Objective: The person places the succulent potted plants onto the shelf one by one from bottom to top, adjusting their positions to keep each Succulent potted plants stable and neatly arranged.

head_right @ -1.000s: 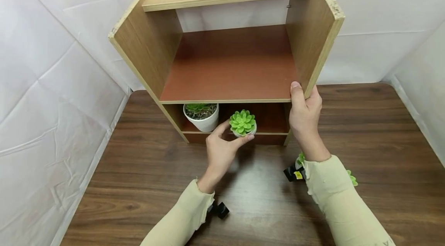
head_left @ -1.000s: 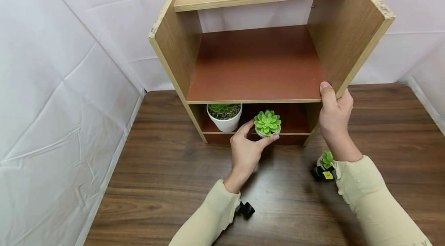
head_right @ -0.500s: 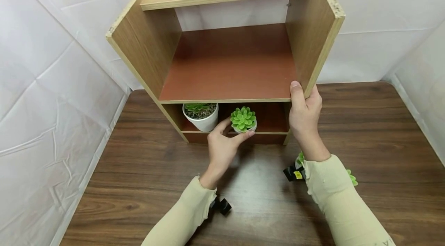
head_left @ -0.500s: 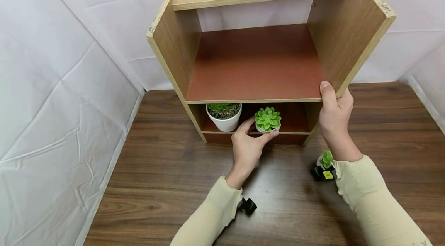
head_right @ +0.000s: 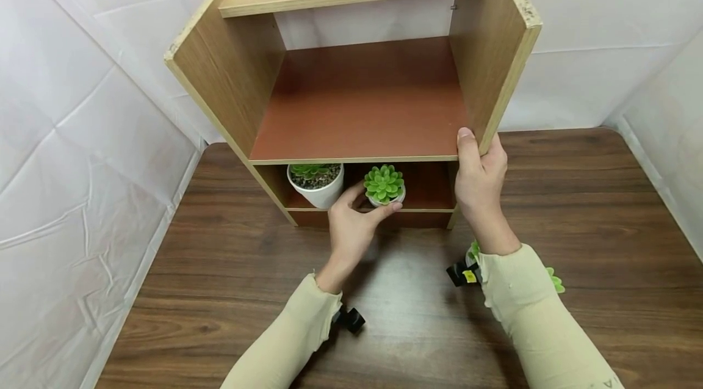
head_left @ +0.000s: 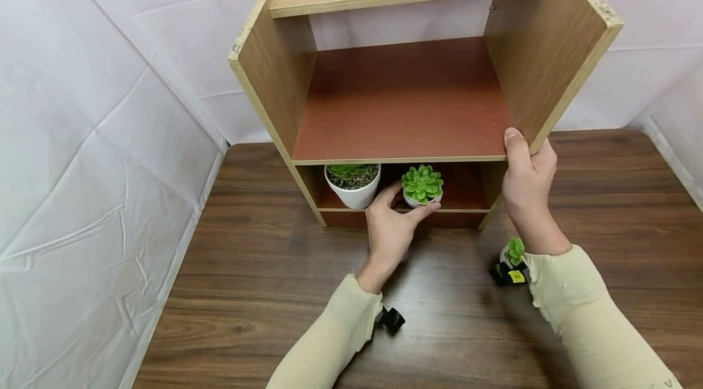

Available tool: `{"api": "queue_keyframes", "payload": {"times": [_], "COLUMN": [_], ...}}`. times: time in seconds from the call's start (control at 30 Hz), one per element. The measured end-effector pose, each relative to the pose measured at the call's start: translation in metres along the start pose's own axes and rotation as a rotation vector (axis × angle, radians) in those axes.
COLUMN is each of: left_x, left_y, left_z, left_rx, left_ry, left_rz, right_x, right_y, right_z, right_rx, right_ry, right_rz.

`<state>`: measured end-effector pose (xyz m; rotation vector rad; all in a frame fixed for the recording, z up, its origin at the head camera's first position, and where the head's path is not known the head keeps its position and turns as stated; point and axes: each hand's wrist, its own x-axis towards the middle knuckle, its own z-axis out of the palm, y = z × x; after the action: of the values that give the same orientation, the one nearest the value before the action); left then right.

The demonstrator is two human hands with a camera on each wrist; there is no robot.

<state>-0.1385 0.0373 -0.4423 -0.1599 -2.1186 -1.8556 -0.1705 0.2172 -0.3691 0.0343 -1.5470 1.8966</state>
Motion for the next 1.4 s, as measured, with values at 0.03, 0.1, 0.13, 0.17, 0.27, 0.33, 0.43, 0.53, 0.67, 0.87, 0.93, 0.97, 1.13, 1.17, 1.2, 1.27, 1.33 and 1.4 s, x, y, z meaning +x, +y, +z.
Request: {"api": "queue_keyframes", "payload": {"times": [0.03,0.1,0.13,0.17,0.27,0.33,0.43,0.53,0.67,0.87,0.93,0.97,1.13,1.17,1.2,1.27,1.33,1.4], "left_x": [0.0,0.002,0.002,0.003,0.004,0.005,0.005,0.006,0.007,0.007,0.008,0.008,0.009,0.009,0.01,0.01,0.01,0.01], "left_y": [0.0,0.0,0.0,0.0,-0.001,-0.001,0.0,0.0,0.0,0.001,0.0,0.0,0.0,0.0,0.001,0.001,0.0,0.0], "left_z": [0.0,0.001,0.001,0.002,0.003,0.004,0.006,0.008,0.01,0.011,0.011,0.011,0.01,0.01,0.01,0.011,0.011,0.011], "left_rx": [0.01,0.035,0.051,0.063,0.107,0.141,0.183,0.217,0.243,0.262,0.271,0.274,0.275,0.274,0.274,0.273,0.274,0.271], "left_ry": [-0.003,-0.006,-0.006,-0.006,0.002,0.003,0.001,-0.004,-0.013,-0.019,-0.018,-0.018,-0.024,-0.027,-0.029,-0.033,-0.035,-0.035], "left_rz": [0.001,0.006,0.014,0.021,0.043,0.048,0.038,0.028,0.02,0.023,0.034,0.037,0.034,0.032,0.031,0.023,0.01,0.0], "right_x": [0.0,0.001,0.001,0.001,0.001,0.001,0.0,0.0,0.001,0.0,0.001,0.001,0.001,0.001,0.001,0.0,0.0,0.0], "right_y": [0.0,0.0,0.0,0.0,0.0,0.0,0.001,0.001,0.0,0.0,0.0,0.0,-0.001,-0.001,-0.001,-0.001,-0.001,-0.001], "right_z": [0.0,0.0,0.0,0.0,0.0,0.001,0.001,0.002,0.001,0.001,0.001,0.001,0.002,0.002,0.002,0.001,0.001,0.0], "right_rx": [0.004,0.012,0.013,0.017,0.025,0.027,0.024,0.001,-0.013,-0.021,-0.016,-0.02,-0.035,-0.038,-0.043,-0.056,-0.063,-0.066], "right_ry": [0.002,0.004,0.006,0.006,0.004,0.008,0.006,0.005,0.006,-0.002,-0.002,0.0,0.002,0.003,0.004,0.008,0.01,0.006], "right_rz": [0.0,0.0,0.0,0.001,0.002,0.001,-0.001,-0.005,-0.011,-0.01,-0.009,-0.011,-0.017,-0.017,-0.017,-0.017,-0.016,-0.021]}}
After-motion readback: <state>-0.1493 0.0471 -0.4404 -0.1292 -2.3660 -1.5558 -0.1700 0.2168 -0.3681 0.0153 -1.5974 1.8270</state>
